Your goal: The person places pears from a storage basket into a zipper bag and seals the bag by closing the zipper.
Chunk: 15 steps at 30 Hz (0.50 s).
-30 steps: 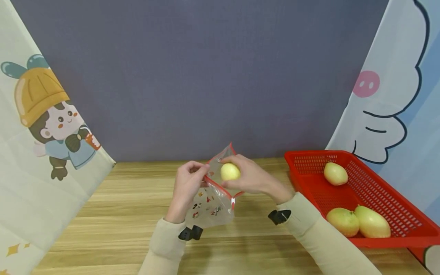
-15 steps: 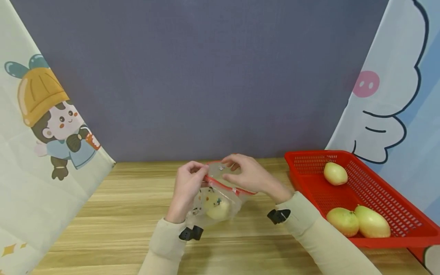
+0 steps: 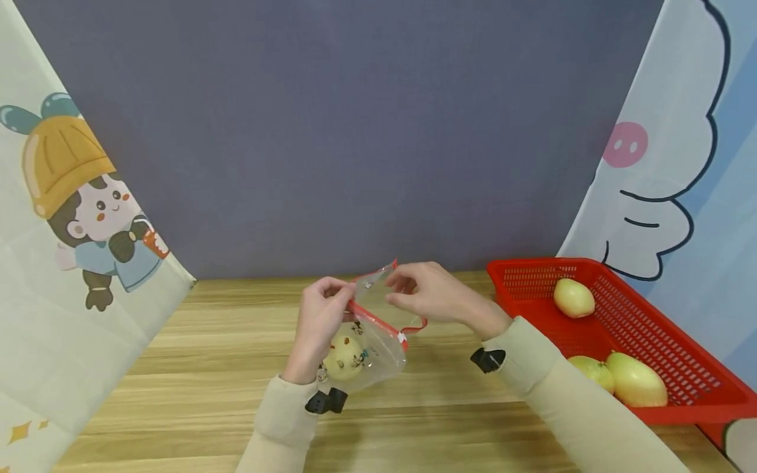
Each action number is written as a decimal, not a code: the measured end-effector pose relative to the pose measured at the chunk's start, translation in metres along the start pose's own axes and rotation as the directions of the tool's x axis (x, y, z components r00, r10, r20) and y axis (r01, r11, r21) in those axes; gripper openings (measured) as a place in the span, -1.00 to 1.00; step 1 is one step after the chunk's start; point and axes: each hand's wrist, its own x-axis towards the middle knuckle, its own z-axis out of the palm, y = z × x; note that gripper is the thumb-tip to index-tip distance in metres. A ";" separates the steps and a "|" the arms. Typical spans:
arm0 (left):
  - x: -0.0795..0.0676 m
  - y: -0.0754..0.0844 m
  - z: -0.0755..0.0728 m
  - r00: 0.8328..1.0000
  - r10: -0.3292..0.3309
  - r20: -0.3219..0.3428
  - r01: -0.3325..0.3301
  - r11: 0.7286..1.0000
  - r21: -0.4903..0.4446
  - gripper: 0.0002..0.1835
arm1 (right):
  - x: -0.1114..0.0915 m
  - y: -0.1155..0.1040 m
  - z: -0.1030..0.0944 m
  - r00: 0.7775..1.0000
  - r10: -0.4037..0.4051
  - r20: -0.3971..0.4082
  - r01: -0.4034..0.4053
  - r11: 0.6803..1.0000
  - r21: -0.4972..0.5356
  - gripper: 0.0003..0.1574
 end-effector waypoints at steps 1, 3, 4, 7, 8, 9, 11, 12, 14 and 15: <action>0.000 0.000 0.000 1.000 0.001 -0.001 -0.001 1.000 0.001 -0.80 | 0.000 0.000 -0.001 1.000 0.002 0.003 -0.002 1.000 -0.018 -0.59; -0.001 0.001 0.000 1.000 0.004 0.000 -0.004 1.000 0.002 -0.80 | 0.000 0.000 -0.003 1.000 0.001 0.005 -0.001 0.998 -0.057 -0.54; -0.001 0.001 -0.001 1.000 0.004 -0.001 -0.004 1.000 0.002 -0.80 | -0.001 0.001 -0.003 1.000 0.000 0.005 0.000 0.997 -0.078 -0.51; -0.002 0.002 -0.001 1.000 0.008 0.003 -0.008 1.000 0.001 -0.80 | -0.003 0.002 -0.005 1.000 -0.002 0.005 0.003 0.990 -0.143 -0.44; -0.002 0.002 -0.001 1.000 0.009 0.003 -0.009 1.000 0.001 -0.80 | -0.004 0.002 -0.006 1.000 0.001 0.007 0.000 0.987 -0.158 -0.41; -0.002 0.002 -0.001 1.000 0.010 0.003 -0.010 1.000 0.001 -0.80 | -0.005 0.002 -0.007 1.000 0.004 0.011 -0.002 0.985 -0.172 -0.40; -0.002 0.001 -0.001 1.000 0.011 0.003 -0.011 1.000 0.001 -0.80 | -0.006 0.003 -0.008 1.000 0.013 0.015 -0.010 0.981 -0.194 -0.37; -0.002 0.001 -0.001 1.000 0.011 0.002 -0.011 1.000 0.002 -0.80 | -0.007 0.003 -0.010 1.000 0.020 0.016 -0.016 0.980 -0.200 -0.36; -0.002 0.001 -0.001 1.000 0.011 0.000 -0.011 1.000 0.003 -0.81 | -0.009 0.004 -0.012 0.999 0.032 0.015 -0.028 0.977 -0.213 -0.33; -0.002 0.001 -0.001 1.000 0.011 -0.001 -0.011 1.000 0.003 -0.81 | -0.010 0.005 -0.013 0.999 0.040 0.012 -0.036 0.974 -0.223 -0.31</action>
